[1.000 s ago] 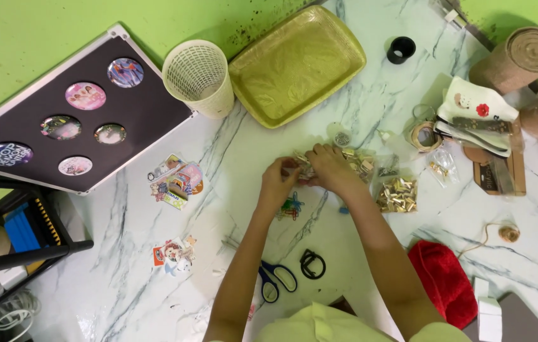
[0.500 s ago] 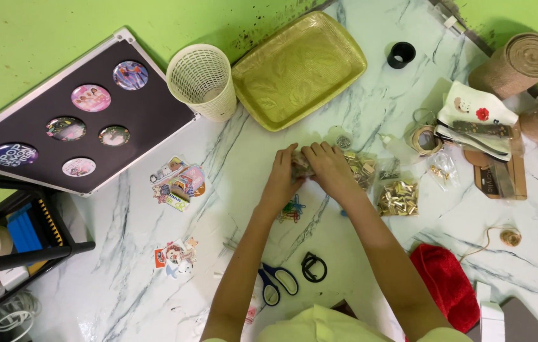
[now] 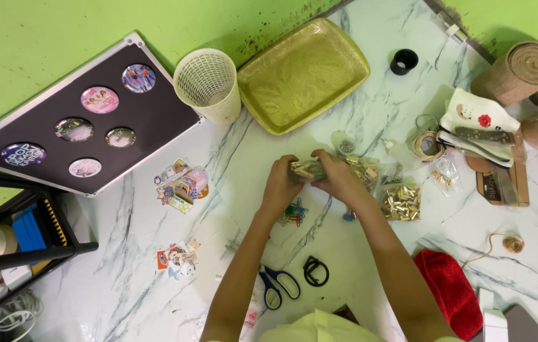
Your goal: The person cleans a gold tray with a cloth, sorts through various bags of clips and fasteners on a desk, and organizes stationery supplies including rolls of twine and tape into a storage bin.
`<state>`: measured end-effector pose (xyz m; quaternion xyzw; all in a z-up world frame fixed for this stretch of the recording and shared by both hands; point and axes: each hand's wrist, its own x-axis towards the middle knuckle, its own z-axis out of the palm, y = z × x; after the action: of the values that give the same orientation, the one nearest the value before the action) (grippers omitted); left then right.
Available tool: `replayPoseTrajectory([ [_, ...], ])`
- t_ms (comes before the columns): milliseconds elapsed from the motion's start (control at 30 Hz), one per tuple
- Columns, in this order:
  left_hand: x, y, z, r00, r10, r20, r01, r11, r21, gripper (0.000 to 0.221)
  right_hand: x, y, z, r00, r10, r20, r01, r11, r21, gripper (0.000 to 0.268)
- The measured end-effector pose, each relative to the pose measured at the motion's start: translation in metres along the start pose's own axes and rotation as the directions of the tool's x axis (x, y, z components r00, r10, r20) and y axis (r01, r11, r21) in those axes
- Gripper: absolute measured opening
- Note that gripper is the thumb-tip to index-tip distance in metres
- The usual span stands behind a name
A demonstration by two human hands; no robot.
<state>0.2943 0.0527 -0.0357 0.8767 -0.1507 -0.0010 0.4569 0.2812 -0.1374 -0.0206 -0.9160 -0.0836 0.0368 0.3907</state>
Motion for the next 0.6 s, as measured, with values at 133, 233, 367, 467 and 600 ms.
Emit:
replayPoseTrajectory([
  [133,0.028,-0.016,-0.012,0.989,-0.114,0.090,0.137,0.937,-0.322,0.081,0.024,0.012,-0.001,0.989,-0.060,-0.137,0.089,0.972,0.216,0.066],
  [233,0.054,-0.023,-0.023,0.999,-0.053,-0.013,0.040,0.874,-0.484,0.078,0.056,0.012,0.004,0.988,0.124,-0.087,-0.046,0.796,0.603,0.064],
  [367,0.099,-0.020,-0.028,0.947,-0.234,-0.221,0.165,0.942,-0.293,0.064,0.119,0.008,0.022,0.955,0.234,-0.180,-0.067,0.765,0.640,0.055],
  [467,0.122,-0.045,-0.019,0.920,-0.047,-0.390,0.026,0.998,-0.059,0.061,0.169,0.012,0.042,0.928,0.249,-0.278,-0.043,0.811,0.583,0.051],
  [600,0.135,-0.062,-0.009,0.939,0.166,-0.302,-0.049,0.932,0.359,0.056,0.223,0.019,0.069,0.904,0.355,-0.239,-0.191,0.835,0.517,0.047],
])
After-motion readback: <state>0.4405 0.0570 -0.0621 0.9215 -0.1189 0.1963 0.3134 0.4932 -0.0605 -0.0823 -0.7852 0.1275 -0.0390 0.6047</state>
